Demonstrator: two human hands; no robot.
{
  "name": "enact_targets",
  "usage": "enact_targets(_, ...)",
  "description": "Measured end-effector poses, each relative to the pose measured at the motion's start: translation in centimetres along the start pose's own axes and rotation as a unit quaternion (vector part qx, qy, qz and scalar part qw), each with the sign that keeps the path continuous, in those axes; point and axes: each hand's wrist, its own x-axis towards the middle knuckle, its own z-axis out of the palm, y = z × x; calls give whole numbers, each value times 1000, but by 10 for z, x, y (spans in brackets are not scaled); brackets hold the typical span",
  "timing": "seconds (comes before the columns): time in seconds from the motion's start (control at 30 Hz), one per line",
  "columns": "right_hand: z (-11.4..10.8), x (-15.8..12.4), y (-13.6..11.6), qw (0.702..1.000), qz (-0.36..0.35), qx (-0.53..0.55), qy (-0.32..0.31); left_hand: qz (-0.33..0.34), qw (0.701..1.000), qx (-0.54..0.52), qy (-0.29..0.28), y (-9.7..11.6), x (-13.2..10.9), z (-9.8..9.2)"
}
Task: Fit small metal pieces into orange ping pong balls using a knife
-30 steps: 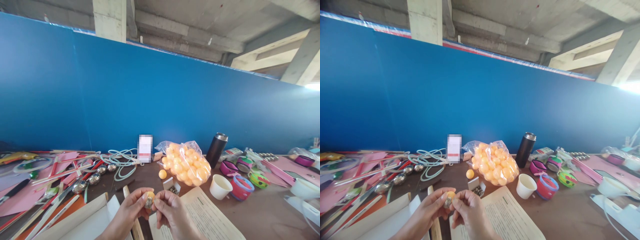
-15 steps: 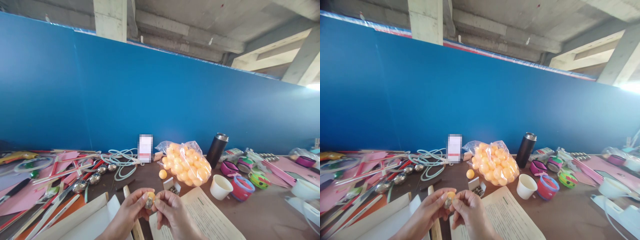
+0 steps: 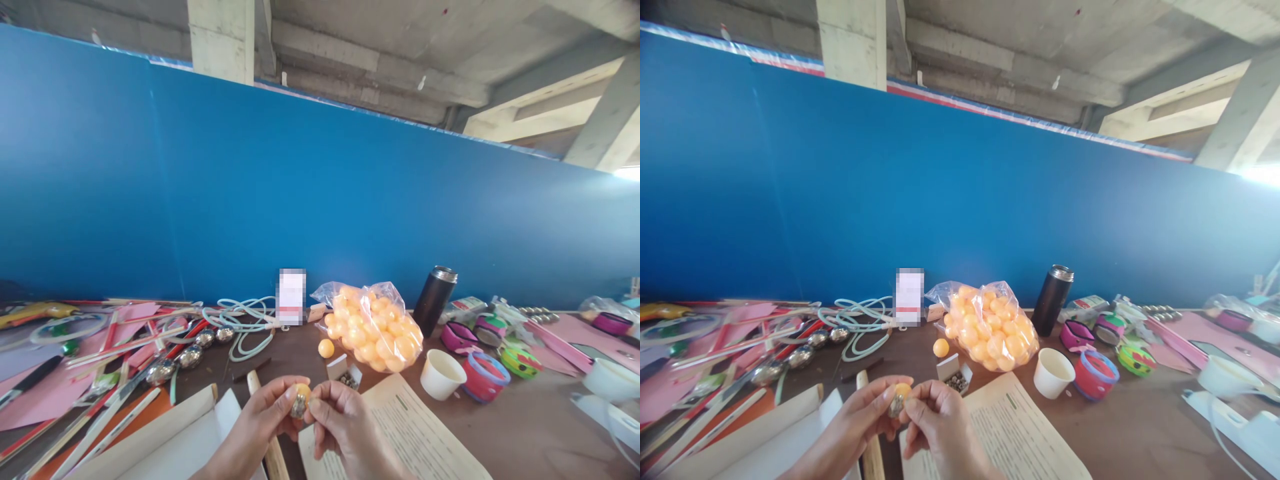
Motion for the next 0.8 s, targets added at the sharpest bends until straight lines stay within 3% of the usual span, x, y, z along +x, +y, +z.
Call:
enact_targets(0.37, 2, 0, 1, 999, -17, -35, 7, 7, 998, 62, 15, 2, 1, 1)
enact_targets(0.57, -4, 2, 7, 996, -15, -85, 2, 54, 992, 99, 57, 2, -3, 7)
enact_targets(0.8, -8, 2, 5, 975, -24, -218, 41, 13, 997, 63, 42, 1, -2, 5)
